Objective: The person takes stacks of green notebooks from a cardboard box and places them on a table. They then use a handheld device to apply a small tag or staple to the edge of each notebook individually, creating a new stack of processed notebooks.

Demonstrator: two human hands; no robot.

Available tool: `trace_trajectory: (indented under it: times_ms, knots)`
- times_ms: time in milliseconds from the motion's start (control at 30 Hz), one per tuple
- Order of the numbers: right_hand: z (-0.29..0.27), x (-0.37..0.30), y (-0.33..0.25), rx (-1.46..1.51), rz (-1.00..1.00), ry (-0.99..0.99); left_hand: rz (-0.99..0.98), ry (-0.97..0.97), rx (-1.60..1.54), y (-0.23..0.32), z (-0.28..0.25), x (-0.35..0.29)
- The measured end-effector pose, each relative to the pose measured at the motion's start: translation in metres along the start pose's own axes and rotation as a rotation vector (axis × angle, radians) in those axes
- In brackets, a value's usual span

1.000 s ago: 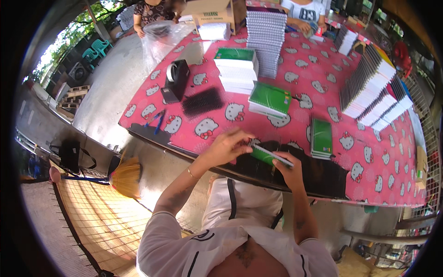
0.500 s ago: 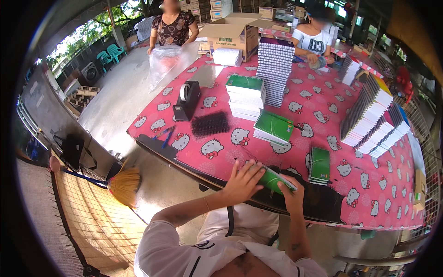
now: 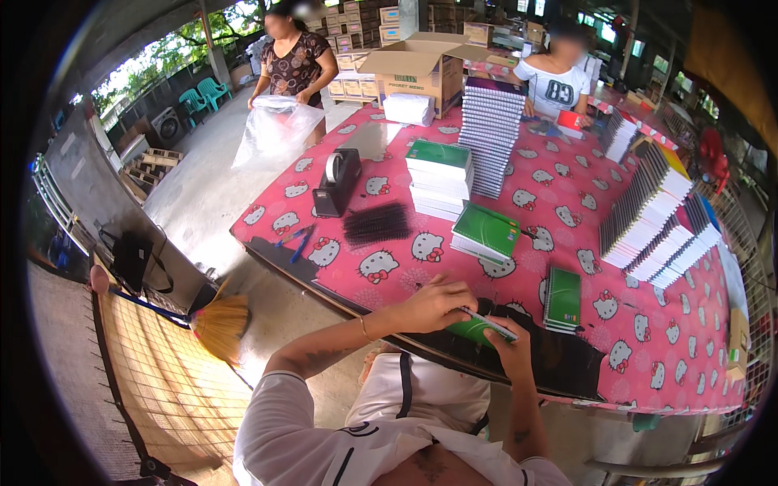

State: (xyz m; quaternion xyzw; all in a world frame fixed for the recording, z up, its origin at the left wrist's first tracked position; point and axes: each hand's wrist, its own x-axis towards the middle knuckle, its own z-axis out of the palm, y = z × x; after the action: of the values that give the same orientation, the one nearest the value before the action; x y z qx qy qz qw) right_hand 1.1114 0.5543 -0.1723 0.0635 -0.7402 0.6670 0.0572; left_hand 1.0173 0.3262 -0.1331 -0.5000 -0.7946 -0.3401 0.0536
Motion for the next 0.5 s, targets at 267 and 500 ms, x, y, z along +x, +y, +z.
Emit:
trace_trajectory:
  times_ms: [267,500]
  knots:
    - [0.002,-0.001,0.004,0.015,0.022,-0.013,-0.082,-0.118,-0.048,-0.007,-0.005,-0.001]
    - [0.005,0.000,0.007,0.015,-0.058,0.077,-0.003,0.184,0.705,0.030,0.004,0.004]
